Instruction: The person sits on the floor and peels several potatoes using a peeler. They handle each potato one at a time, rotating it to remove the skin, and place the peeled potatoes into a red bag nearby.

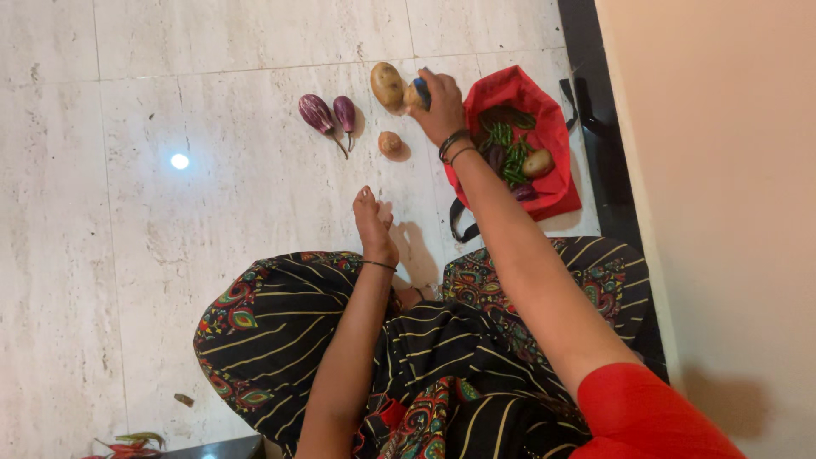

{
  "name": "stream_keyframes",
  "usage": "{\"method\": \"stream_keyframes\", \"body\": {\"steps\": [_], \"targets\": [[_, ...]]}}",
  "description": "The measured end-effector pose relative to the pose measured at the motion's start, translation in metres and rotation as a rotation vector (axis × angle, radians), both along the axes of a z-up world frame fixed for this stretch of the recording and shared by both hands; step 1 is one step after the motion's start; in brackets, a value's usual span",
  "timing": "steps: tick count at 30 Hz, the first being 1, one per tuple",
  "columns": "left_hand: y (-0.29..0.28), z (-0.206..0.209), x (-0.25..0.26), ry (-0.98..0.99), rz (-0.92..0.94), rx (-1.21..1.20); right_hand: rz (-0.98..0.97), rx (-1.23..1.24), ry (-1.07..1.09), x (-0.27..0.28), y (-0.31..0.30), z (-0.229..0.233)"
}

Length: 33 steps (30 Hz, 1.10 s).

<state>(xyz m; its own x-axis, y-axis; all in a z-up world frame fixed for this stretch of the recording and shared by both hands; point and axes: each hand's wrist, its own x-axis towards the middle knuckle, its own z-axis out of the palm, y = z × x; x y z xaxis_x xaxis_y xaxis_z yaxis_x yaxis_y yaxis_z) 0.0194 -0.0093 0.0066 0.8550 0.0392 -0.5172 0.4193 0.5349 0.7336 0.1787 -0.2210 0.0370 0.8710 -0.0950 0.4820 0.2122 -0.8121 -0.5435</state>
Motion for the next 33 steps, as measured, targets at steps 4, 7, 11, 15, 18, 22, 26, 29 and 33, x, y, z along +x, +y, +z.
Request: {"method": "stream_keyframes", "body": {"steps": [4,7,11,15,18,22,26,29,33], "targets": [[-0.004,0.004,0.000,-0.025,-0.039,0.010,-0.182,0.164,0.193,0.050,-0.016,-0.020],[-0.006,0.010,0.000,-0.010,-0.075,0.016,-0.175,0.147,0.206,0.072,-0.022,-0.033],[-0.010,0.013,-0.001,-0.020,-0.083,0.018,-0.156,0.207,0.228,0.089,-0.025,-0.055],[-0.011,0.013,0.000,-0.040,-0.096,0.035,-0.152,0.170,0.283,0.096,-0.027,-0.076],[-0.014,0.014,0.001,-0.040,-0.101,0.040,-0.141,0.144,0.243,0.090,-0.028,-0.084],[-0.014,0.013,0.001,-0.042,-0.122,0.067,-0.184,0.080,0.034,0.077,-0.024,-0.061],[-0.013,0.010,0.001,-0.043,-0.137,0.073,0.017,0.056,-0.126,0.060,-0.026,0.011],[-0.014,0.005,0.003,-0.038,-0.134,0.072,0.145,-0.030,0.044,0.032,-0.054,0.069],[-0.014,-0.006,0.002,-0.041,-0.140,0.039,0.277,-0.338,0.456,-0.022,-0.121,0.103]]}}
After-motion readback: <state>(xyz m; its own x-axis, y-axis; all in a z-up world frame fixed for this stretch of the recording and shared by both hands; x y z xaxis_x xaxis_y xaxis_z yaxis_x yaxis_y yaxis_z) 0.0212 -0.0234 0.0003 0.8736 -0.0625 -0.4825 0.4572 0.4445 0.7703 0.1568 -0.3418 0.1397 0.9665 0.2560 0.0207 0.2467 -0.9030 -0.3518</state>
